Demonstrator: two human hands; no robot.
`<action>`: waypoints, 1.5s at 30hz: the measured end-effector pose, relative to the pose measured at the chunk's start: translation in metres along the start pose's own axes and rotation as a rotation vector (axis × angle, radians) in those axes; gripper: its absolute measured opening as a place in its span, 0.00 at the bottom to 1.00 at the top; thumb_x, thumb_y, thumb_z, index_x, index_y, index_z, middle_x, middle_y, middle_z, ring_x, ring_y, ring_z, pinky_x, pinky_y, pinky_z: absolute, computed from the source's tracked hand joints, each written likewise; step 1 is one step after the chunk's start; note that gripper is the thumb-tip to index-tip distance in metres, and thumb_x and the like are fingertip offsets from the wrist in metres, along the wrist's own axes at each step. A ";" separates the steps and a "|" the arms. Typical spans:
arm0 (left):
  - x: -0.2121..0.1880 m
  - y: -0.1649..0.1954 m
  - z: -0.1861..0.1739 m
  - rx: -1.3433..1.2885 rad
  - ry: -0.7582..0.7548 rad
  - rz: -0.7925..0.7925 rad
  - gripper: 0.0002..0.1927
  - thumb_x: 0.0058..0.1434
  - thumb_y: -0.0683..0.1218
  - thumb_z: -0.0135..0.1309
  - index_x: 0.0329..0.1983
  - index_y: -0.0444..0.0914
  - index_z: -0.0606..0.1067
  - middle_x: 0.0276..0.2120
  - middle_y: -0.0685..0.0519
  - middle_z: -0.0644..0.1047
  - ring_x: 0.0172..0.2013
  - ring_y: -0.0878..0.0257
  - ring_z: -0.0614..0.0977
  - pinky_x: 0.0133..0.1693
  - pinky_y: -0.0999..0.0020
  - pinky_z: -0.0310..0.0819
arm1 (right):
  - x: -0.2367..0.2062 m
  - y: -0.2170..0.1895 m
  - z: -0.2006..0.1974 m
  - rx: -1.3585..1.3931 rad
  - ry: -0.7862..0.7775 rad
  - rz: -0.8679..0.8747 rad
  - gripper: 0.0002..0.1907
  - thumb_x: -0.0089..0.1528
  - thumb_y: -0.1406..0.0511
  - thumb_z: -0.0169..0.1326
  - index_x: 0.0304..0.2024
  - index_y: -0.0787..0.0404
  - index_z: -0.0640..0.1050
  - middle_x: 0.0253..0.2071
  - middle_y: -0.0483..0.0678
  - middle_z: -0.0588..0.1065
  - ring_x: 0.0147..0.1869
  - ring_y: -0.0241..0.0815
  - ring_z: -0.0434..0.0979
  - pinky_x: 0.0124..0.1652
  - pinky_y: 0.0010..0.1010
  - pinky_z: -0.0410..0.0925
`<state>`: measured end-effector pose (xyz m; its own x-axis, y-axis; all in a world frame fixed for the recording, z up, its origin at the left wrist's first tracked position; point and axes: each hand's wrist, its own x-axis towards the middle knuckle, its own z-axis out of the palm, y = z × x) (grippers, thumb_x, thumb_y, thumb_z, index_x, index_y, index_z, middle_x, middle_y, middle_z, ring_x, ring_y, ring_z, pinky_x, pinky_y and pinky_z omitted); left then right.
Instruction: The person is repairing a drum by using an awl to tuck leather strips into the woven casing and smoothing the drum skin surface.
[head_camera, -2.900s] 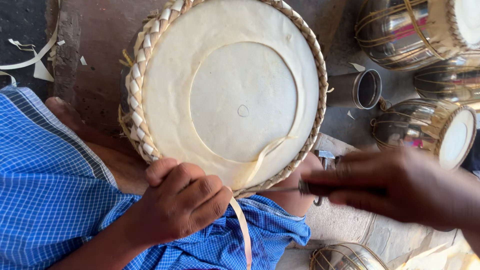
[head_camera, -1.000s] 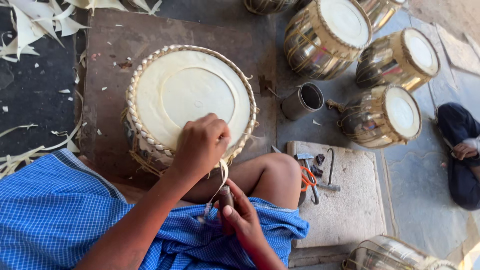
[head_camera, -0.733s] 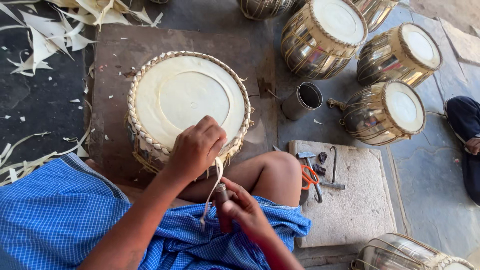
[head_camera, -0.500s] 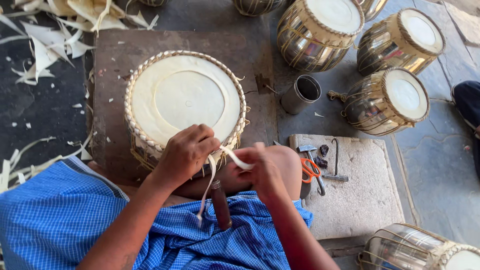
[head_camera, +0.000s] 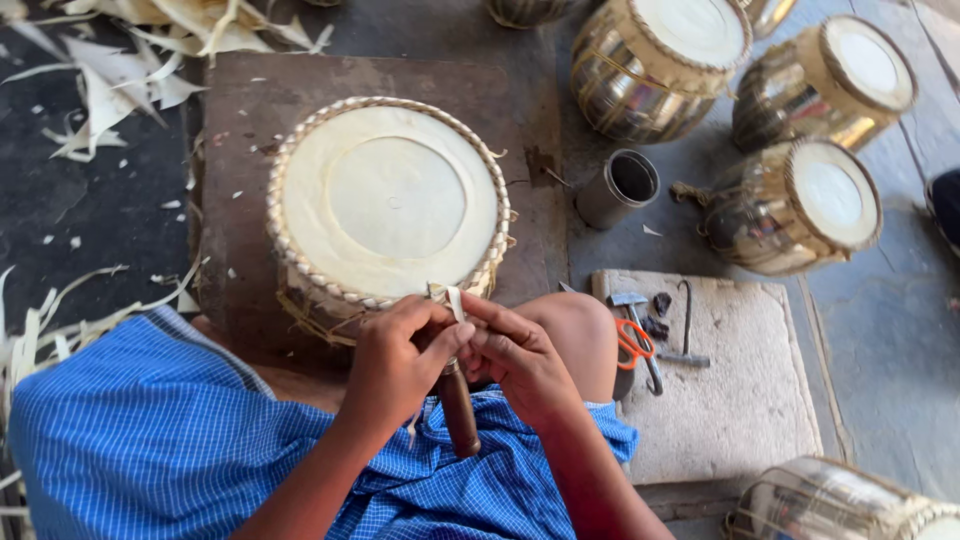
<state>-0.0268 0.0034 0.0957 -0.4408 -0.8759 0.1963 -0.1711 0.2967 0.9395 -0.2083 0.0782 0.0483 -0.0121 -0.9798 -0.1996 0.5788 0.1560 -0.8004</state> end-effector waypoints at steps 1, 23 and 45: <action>0.002 0.000 -0.001 -0.045 -0.005 -0.034 0.11 0.59 0.47 0.63 0.27 0.36 0.77 0.24 0.53 0.78 0.23 0.62 0.82 0.27 0.67 0.73 | 0.001 0.001 0.001 -0.073 -0.021 -0.051 0.24 0.69 0.71 0.50 0.69 0.68 0.71 0.40 0.46 0.75 0.42 0.35 0.74 0.42 0.27 0.70; 0.023 -0.039 -0.019 0.400 0.344 0.309 0.07 0.62 0.46 0.62 0.36 0.39 0.77 0.42 0.53 0.74 0.47 0.54 0.75 0.55 0.53 0.60 | -0.033 0.071 0.036 -0.300 0.136 0.078 0.29 0.70 0.63 0.45 0.73 0.61 0.57 0.28 0.46 0.72 0.23 0.32 0.68 0.23 0.22 0.62; 0.020 -0.033 -0.012 0.379 0.356 0.292 0.08 0.63 0.47 0.62 0.32 0.40 0.77 0.42 0.55 0.76 0.46 0.59 0.76 0.57 0.55 0.55 | -0.032 0.089 0.044 -0.464 0.199 -0.023 0.30 0.70 0.60 0.46 0.72 0.64 0.57 0.27 0.45 0.70 0.21 0.30 0.65 0.22 0.20 0.60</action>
<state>-0.0194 -0.0288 0.0726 -0.2054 -0.7917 0.5753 -0.4185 0.6025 0.6796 -0.1204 0.1175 0.0086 -0.2015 -0.9479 -0.2469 0.1536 0.2184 -0.9637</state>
